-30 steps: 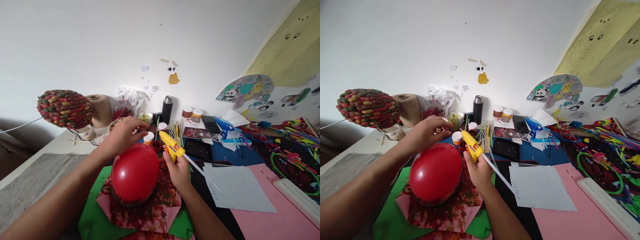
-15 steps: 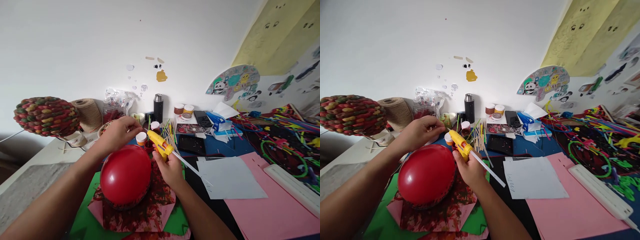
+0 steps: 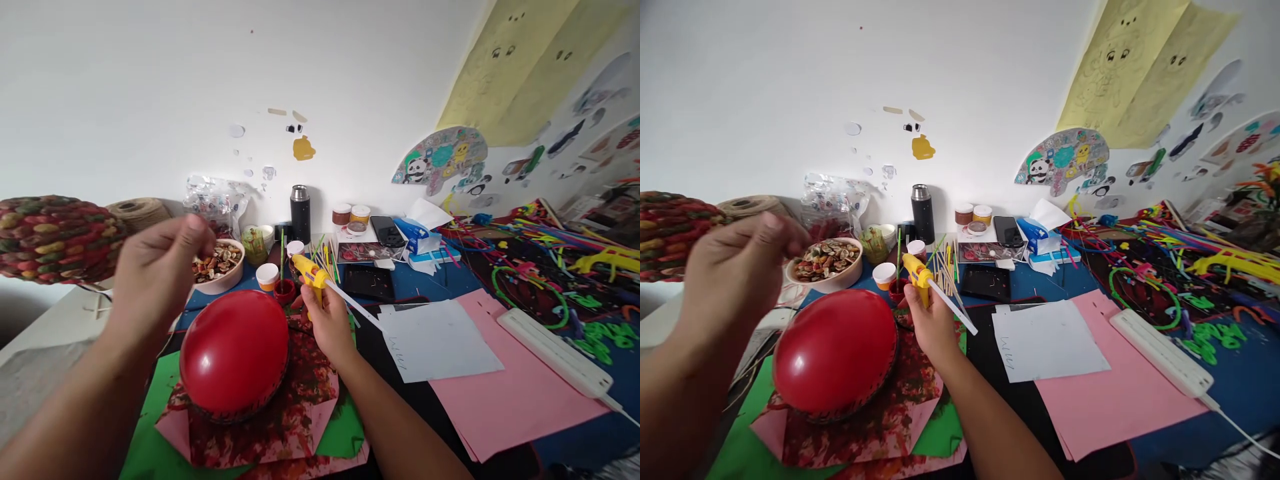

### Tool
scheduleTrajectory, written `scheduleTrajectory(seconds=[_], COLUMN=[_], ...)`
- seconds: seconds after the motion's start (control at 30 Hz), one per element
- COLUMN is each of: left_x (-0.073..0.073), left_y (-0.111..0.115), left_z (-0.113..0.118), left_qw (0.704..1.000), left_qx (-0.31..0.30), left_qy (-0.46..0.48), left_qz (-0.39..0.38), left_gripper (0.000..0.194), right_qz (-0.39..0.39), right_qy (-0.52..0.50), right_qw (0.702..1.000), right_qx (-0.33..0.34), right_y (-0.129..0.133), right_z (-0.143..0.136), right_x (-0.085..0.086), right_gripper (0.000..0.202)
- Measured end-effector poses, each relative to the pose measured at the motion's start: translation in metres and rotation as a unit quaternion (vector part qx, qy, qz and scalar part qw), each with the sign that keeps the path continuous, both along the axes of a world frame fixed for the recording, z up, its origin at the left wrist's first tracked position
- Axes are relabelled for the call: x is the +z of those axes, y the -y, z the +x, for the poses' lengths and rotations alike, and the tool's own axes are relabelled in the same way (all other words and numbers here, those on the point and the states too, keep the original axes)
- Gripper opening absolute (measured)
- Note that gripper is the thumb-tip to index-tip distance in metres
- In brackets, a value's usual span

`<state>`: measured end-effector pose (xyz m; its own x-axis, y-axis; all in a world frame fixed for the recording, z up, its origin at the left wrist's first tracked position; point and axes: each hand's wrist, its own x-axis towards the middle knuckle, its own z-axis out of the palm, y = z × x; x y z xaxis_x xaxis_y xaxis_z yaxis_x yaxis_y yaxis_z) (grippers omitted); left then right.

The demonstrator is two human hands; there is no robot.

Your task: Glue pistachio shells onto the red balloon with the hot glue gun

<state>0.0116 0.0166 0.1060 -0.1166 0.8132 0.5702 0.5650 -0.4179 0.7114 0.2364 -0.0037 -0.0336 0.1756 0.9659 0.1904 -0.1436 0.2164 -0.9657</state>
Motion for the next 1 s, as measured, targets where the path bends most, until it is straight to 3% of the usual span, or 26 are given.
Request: scheduleTrajectory(seconds=[0.13,0.23,0.37,0.47,0.6,0.83,1.0], left_x=[-0.015,-0.028,-0.034,-0.032,-0.032,-0.05,-0.051], left_y=[0.033,0.057,0.084,0.09,0.08,0.061,0.057], left_z=[0.032,0.056,0.078,0.082,0.074,0.068,0.077], left_qw=[0.981,0.956,0.904,0.889,0.882,0.881,0.889], left_qx=[-0.169,-0.248,-0.334,-0.339,-0.326,-0.205,-0.175], left_qy=[-0.078,-0.154,-0.247,-0.287,-0.328,-0.413,-0.416], left_qz=[-0.057,0.026,0.098,0.106,0.093,0.104,0.07], left_gripper=[0.041,0.013,0.015,0.018,0.022,0.026,0.025], right_qz=[-0.01,-0.022,-0.031,-0.04,-0.049,-0.036,-0.016], right_qy=[-0.026,-0.047,-0.079,-0.112,-0.157,-0.204,-0.209], right_qw=[0.999,0.998,0.995,0.991,0.984,0.976,0.976], right_qx=[0.022,0.038,0.053,0.062,0.072,0.072,0.068], right_y=[0.0,0.0,0.0,0.001,-0.001,-0.005,-0.006], right_z=[-0.001,0.0,0.002,0.003,0.004,0.004,0.003], right_x=[-0.001,-0.001,0.001,0.004,0.004,0.002,0.0], right_gripper=[0.064,0.066,0.064,0.066,0.065,0.061,0.06])
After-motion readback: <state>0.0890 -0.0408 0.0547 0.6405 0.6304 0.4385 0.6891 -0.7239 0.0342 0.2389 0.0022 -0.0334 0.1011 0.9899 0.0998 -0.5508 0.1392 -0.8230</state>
